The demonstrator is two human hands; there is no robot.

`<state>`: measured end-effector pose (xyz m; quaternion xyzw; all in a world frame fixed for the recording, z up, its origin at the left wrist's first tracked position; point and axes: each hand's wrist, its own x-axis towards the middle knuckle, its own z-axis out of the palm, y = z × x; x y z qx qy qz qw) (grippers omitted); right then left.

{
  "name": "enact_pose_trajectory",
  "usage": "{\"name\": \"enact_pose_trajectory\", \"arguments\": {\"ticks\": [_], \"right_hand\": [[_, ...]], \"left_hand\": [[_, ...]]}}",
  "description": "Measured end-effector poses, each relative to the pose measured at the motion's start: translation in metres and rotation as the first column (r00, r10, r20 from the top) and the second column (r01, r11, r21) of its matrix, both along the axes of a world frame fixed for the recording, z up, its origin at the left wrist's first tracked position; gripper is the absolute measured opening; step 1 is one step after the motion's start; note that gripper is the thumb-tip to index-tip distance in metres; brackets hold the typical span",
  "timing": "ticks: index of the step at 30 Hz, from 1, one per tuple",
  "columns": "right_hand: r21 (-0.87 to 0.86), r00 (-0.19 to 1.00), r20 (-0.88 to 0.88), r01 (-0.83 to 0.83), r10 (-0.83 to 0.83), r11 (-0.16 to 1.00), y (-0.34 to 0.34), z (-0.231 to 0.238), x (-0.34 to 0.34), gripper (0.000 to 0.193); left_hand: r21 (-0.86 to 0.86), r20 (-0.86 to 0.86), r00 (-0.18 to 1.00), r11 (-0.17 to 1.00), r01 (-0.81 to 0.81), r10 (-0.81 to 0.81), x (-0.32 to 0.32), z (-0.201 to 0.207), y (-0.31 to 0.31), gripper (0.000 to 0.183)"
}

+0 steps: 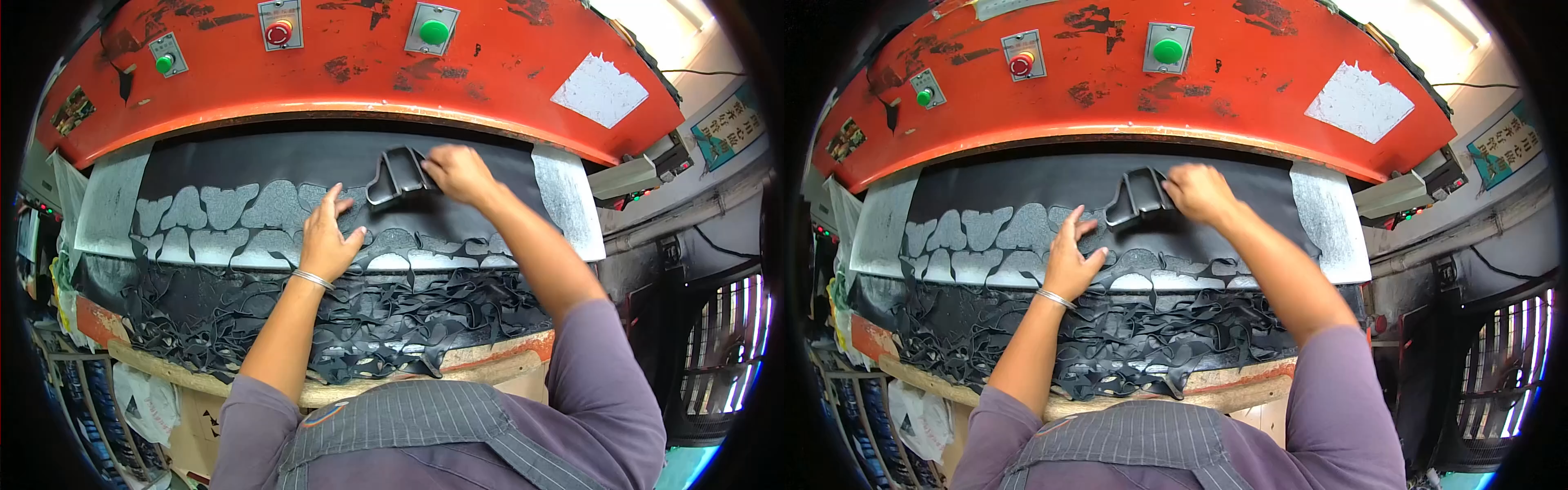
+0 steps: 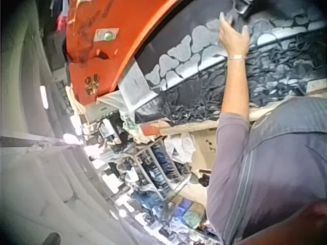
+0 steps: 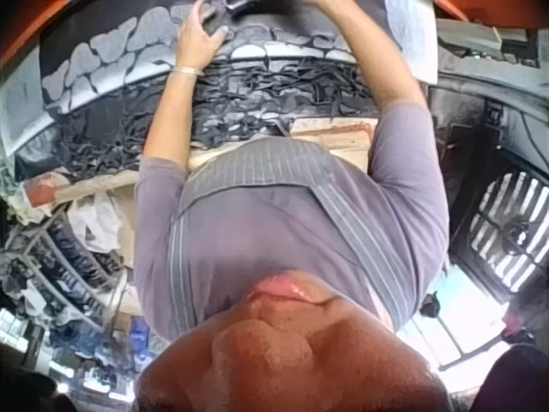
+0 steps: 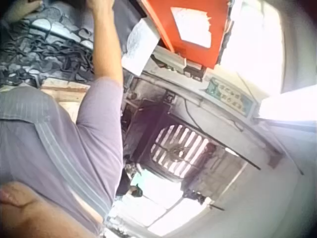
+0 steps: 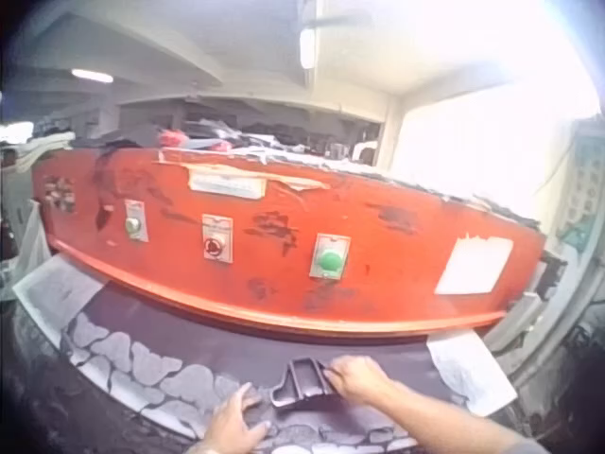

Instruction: Using a die cutting machine to cut out shoe components from a sheet of leather.

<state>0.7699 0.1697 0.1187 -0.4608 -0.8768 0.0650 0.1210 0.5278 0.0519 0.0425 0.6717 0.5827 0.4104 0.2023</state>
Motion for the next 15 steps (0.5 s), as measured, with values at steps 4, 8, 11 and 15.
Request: {"name": "enact_pose_trajectory", "arguments": {"ticks": [4,8,11,15], "right_hand": [[-0.108,0.956,-0.137,0.246,-0.259,0.963,-0.049,-0.038,0.0,0.028],[-0.097,0.911,-0.331,0.228,-0.247,0.969,-0.062,-0.059,0.01,0.033],[-0.135,0.898,-0.399,0.145,-0.188,0.98,-0.083,-0.055,0.024,0.049],[-0.03,0.942,-0.31,0.129,-0.132,0.991,-0.1,-0.072,0.031,0.065]], "left_hand": [[-0.003,-0.136,0.991,1.0,0.014,-0.015,0.004,-0.011,-0.002,0.084],[0.043,-0.171,0.985,0.999,0.017,-0.01,0.007,-0.012,0.002,0.078],[0.063,-0.174,0.985,0.998,-0.002,0.013,0.004,-0.017,0.001,0.074],[0.059,-0.157,0.988,0.998,0.004,0.005,0.005,-0.019,-0.001,0.07]]}}
